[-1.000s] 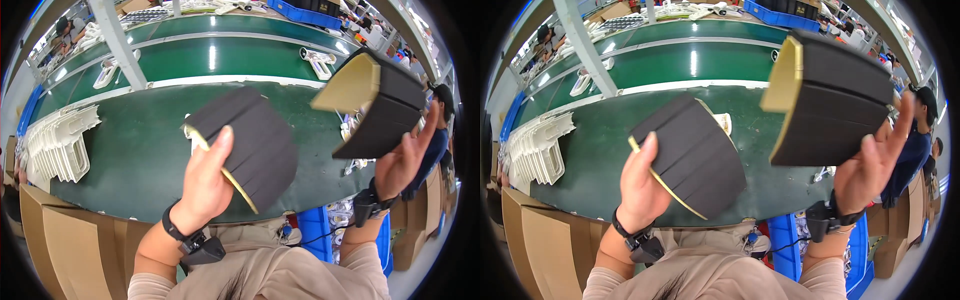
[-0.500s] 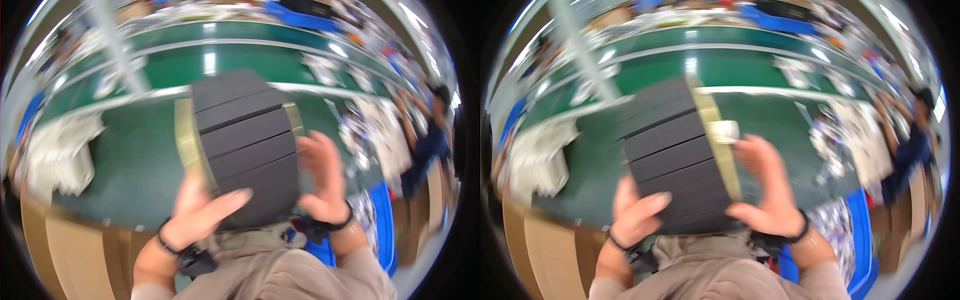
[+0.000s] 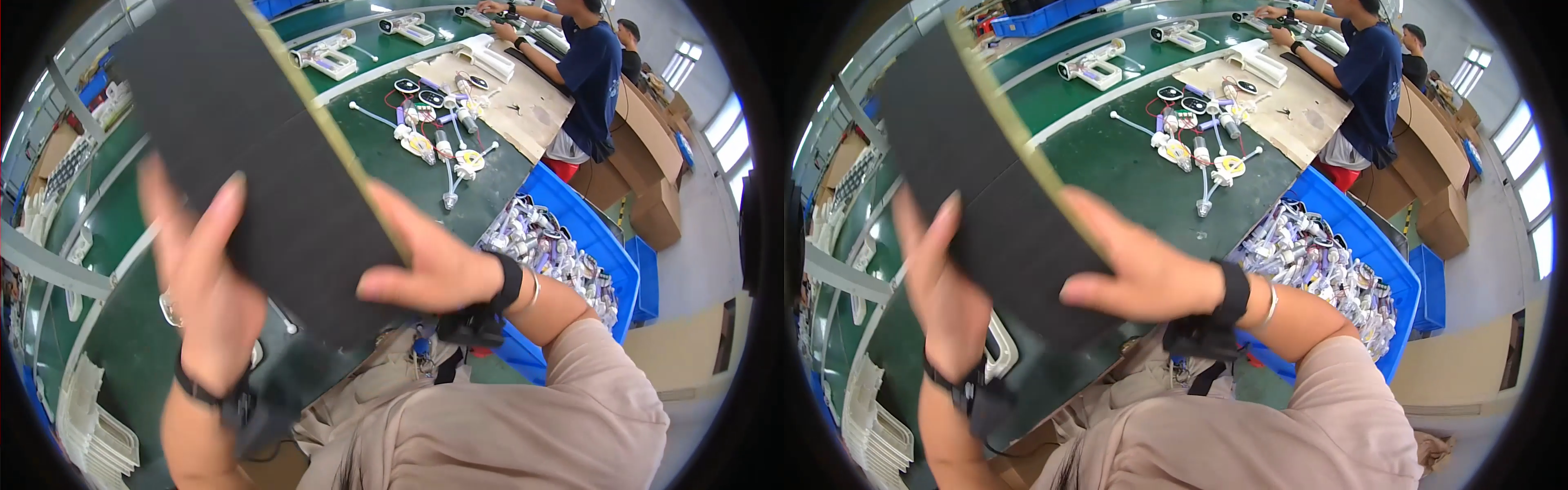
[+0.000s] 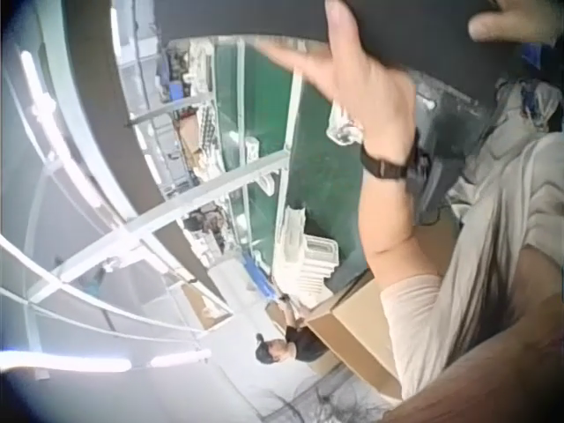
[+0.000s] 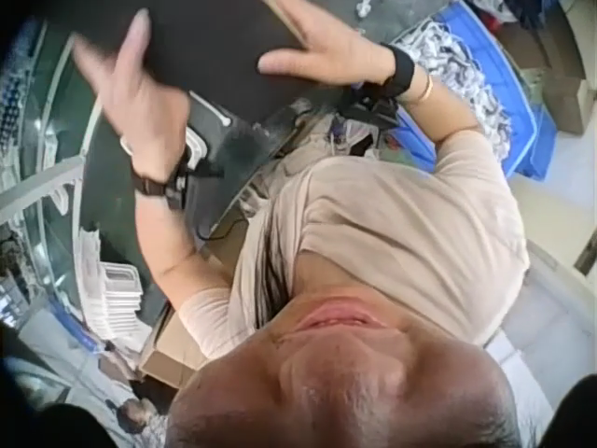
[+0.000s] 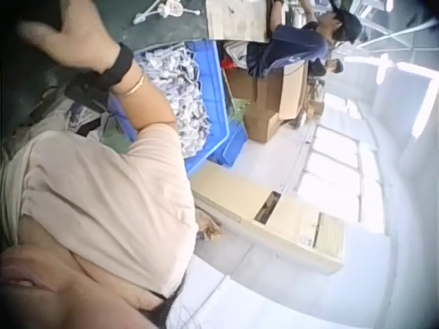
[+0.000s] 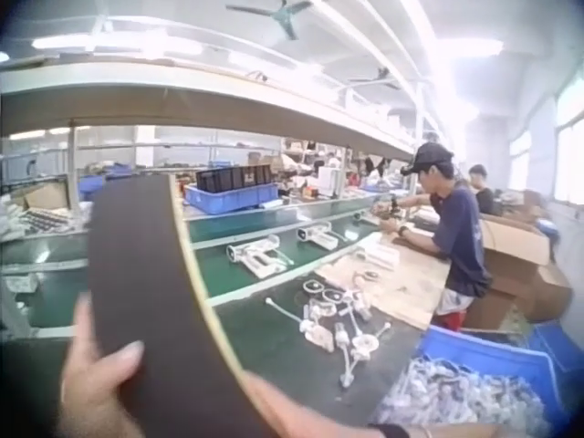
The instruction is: Assemble internal components, wiring, and casing for a handheld electronic device at a factory production line.
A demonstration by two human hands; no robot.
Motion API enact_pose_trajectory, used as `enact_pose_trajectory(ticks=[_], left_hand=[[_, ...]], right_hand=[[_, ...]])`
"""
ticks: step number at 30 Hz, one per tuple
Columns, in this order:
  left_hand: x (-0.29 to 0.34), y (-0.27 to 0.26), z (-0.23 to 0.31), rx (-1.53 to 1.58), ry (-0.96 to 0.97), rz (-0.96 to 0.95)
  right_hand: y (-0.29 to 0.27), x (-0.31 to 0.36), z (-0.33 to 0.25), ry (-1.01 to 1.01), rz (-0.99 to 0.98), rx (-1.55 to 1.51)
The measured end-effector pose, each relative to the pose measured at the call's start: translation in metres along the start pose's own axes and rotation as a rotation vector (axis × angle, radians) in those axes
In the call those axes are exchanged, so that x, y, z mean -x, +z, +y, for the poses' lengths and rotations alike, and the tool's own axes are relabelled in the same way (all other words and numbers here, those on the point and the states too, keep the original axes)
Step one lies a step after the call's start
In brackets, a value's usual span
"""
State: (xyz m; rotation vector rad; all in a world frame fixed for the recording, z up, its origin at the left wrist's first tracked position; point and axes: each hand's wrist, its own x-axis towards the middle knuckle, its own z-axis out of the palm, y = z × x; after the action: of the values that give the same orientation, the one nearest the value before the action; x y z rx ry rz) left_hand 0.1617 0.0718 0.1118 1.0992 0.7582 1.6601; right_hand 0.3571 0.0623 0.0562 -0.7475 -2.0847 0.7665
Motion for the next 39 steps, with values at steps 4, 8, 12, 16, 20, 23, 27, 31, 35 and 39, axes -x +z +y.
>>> enact_pose_trajectory(ticks=[4, 8, 12, 16, 20, 23, 27, 31, 35, 39], left_hand=[[-0.032, -0.002, -0.099, -0.290, -0.702, -0.101], [-0.024, -0.001, -0.146, -0.795, -0.626, -0.308], [0.010, 0.015, -0.144, -0.975, -0.041, -0.762], [0.041, 0.026, -0.138, -1.346, 0.373, -1.067], [0.064, 0.027, -0.143, -0.944, -0.026, -0.550], [0.071, 0.022, -0.145, -0.278, -0.684, -0.175], [0.062, 0.016, -0.158, -0.030, -0.828, -0.054], [0.058, 0.014, -0.161, -0.042, -0.796, -0.026], [0.047, 0.013, -0.166, 0.006, -0.907, -0.109], [0.040, 0.016, -0.170, -0.037, -0.973, -0.163]], right_hand=[[-0.030, 0.035, 0.067, 0.685, 0.218, -0.660], [-0.064, 0.063, 0.086, 0.676, -0.064, 0.367], [-0.089, 0.057, 0.077, 0.363, -0.044, 0.562], [-0.084, 0.064, 0.087, 0.176, -0.175, 0.662], [-0.060, 0.087, 0.100, 0.240, -0.053, 0.642], [-0.051, 0.091, 0.106, 0.361, -0.033, 0.497], [-0.047, 0.081, 0.109, 0.283, -0.042, 0.551], [-0.037, 0.076, 0.090, 0.169, -0.065, 0.702], [-0.033, 0.077, 0.088, 0.161, -0.090, 0.678], [-0.022, 0.075, 0.076, 0.182, -0.041, 0.721]])
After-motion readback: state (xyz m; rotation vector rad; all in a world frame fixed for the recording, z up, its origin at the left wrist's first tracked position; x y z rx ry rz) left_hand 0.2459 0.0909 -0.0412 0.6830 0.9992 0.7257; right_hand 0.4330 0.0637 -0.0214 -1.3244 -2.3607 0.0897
